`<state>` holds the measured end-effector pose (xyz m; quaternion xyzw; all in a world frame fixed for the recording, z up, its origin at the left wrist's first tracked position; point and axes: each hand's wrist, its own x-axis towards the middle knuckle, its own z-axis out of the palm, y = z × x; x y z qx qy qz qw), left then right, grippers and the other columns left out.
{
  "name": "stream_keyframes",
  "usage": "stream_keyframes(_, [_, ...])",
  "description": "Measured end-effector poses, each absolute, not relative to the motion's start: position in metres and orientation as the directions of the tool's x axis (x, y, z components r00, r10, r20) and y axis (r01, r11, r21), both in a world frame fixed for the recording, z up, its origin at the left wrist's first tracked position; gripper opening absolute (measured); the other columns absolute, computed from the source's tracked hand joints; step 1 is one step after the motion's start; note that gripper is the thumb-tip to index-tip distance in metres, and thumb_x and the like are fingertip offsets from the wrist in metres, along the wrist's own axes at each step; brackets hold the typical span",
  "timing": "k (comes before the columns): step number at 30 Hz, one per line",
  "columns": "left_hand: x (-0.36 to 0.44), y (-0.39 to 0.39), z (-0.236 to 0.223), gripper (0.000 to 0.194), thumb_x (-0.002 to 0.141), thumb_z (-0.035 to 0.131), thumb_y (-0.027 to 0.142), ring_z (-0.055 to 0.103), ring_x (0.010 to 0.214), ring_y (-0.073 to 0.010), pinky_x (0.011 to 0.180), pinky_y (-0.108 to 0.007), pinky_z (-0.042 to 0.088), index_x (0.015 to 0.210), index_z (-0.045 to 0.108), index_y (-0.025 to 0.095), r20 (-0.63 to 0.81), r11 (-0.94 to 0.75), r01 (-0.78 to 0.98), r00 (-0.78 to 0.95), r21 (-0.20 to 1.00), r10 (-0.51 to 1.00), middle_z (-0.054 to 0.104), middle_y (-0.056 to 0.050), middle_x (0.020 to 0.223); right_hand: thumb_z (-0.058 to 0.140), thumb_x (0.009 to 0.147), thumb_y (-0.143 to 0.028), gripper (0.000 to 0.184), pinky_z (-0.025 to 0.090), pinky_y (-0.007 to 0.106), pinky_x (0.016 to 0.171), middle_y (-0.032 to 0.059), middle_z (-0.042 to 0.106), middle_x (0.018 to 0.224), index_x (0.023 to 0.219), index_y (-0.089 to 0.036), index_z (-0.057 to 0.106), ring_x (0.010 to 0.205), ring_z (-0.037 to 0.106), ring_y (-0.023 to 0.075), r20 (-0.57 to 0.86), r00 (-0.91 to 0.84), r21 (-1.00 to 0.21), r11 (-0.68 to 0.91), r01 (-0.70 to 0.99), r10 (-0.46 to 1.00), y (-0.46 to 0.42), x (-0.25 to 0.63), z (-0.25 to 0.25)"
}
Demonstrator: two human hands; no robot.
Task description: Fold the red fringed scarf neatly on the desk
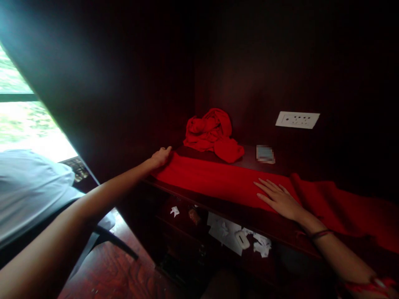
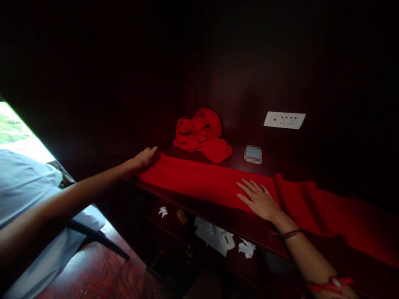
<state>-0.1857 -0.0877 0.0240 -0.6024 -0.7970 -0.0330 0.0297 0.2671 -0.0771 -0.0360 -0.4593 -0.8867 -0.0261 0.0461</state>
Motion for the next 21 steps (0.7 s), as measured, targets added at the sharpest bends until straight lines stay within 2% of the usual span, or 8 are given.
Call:
stream_keyframes(2, [-0.183,-0.094,0.008,0.042,0.081,0.037,0.017,0.044,0.103,-0.0219,0.075,-0.029,0.041,0.122,0.034,0.029,0.174,0.2,0.973,-0.179,-0.112,0.968,0.037,-0.009,0.121,0.016,0.08,-0.056,0.056,0.02,0.048,0.096,-0.0004,0.022,0.136,0.129,-0.03,0.022,0.123,0.018,0.0215,0.107,-0.581,0.004,0.584,0.812,0.807,-0.077,0.267,-0.036])
stream_keyframes(5, [-0.189,-0.102,-0.003,0.037,0.084,0.028,0.015,0.037,0.107,-0.0244,0.075,-0.032,0.039,0.114,0.045,0.027,0.231,0.108,0.936,-0.03,-0.335,0.972,0.032,-0.008,0.125,0.016,0.08,-0.055,0.056,0.02,0.047,0.097,-0.0006,0.023,0.135,0.129,-0.03,0.022,0.123,0.018,0.0214,0.108,-0.583,0.006,0.586,0.81,0.805,-0.077,0.267,-0.036])
stream_keyframes(8, [-0.196,-0.106,-0.001,0.036,0.081,0.031,0.01,0.034,0.109,-0.0251,0.081,-0.035,0.035,0.107,0.052,0.022,0.199,0.069,0.911,0.014,-0.406,0.98,0.034,-0.008,0.126,0.016,0.08,-0.056,0.056,0.019,0.047,0.097,-0.0005,0.022,0.136,0.129,-0.03,0.022,0.123,0.017,0.0214,0.097,-0.575,0.004,0.577,0.817,0.813,-0.077,0.266,-0.035])
stream_keyframes(12, [-0.184,-0.103,0.001,0.034,0.082,0.03,0.015,0.039,0.106,-0.0251,0.082,-0.035,0.034,0.108,0.051,0.017,0.204,0.14,0.948,-0.082,-0.286,0.975,0.037,-0.011,0.125,0.016,0.08,-0.056,0.056,0.019,0.048,0.097,-0.0009,0.02,0.136,0.129,-0.03,0.022,0.124,0.016,0.0216,0.092,-0.574,-0.01,0.577,0.817,0.814,-0.078,0.267,-0.035])
stream_keyframes(14, [-0.176,-0.098,0.003,0.037,0.083,0.031,0.027,0.046,0.1,-0.0242,0.078,-0.033,0.038,0.117,0.041,0.016,0.183,0.221,0.962,-0.191,-0.161,0.964,0.041,-0.014,0.121,0.016,0.08,-0.056,0.056,0.02,0.048,0.097,-0.0008,0.022,0.135,0.129,-0.03,0.022,0.123,0.017,0.0216,0.095,-0.577,-0.01,0.58,0.814,0.811,-0.078,0.267,-0.034])
stream_keyframes(17, [-0.176,-0.087,0.012,0.053,0.076,0.042,0.036,0.053,0.092,-0.0256,0.071,-0.031,0.042,0.122,0.033,0.013,0.045,0.404,0.914,-0.406,0.047,0.913,0.05,-0.018,0.109,0.016,0.08,-0.055,0.056,0.02,0.048,0.097,-0.0009,0.023,0.135,0.129,-0.03,0.023,0.123,0.017,0.0214,0.093,-0.58,-0.003,0.583,0.813,0.809,-0.078,0.267,-0.034])
stream_keyframes(19, [-0.183,-0.079,0.021,0.052,0.069,0.051,0.033,0.055,0.086,-0.0282,0.067,-0.031,0.043,0.114,0.044,0.008,-0.031,0.446,0.888,-0.445,0.118,0.895,0.056,-0.019,0.097,0.016,0.08,-0.055,0.056,0.02,0.048,0.097,-0.0009,0.023,0.135,0.129,-0.029,0.023,0.123,0.018,0.0216,0.094,-0.579,0.001,0.582,0.813,0.81,-0.078,0.267,-0.034])
stream_keyframes(21, [-0.19,-0.072,0.028,0.042,0.062,0.056,0.03,0.057,0.079,-0.0296,0.063,-0.03,0.044,0.097,0.057,0.006,-0.055,0.397,0.902,-0.393,0.168,0.918,0.061,-0.017,0.082,0.017,0.08,-0.055,0.056,0.021,0.048,0.096,-0.0007,0.022,0.135,0.129,-0.03,0.023,0.123,0.018,0.0217,0.101,-0.577,0.003,0.58,0.815,0.81,-0.078,0.267,-0.035])
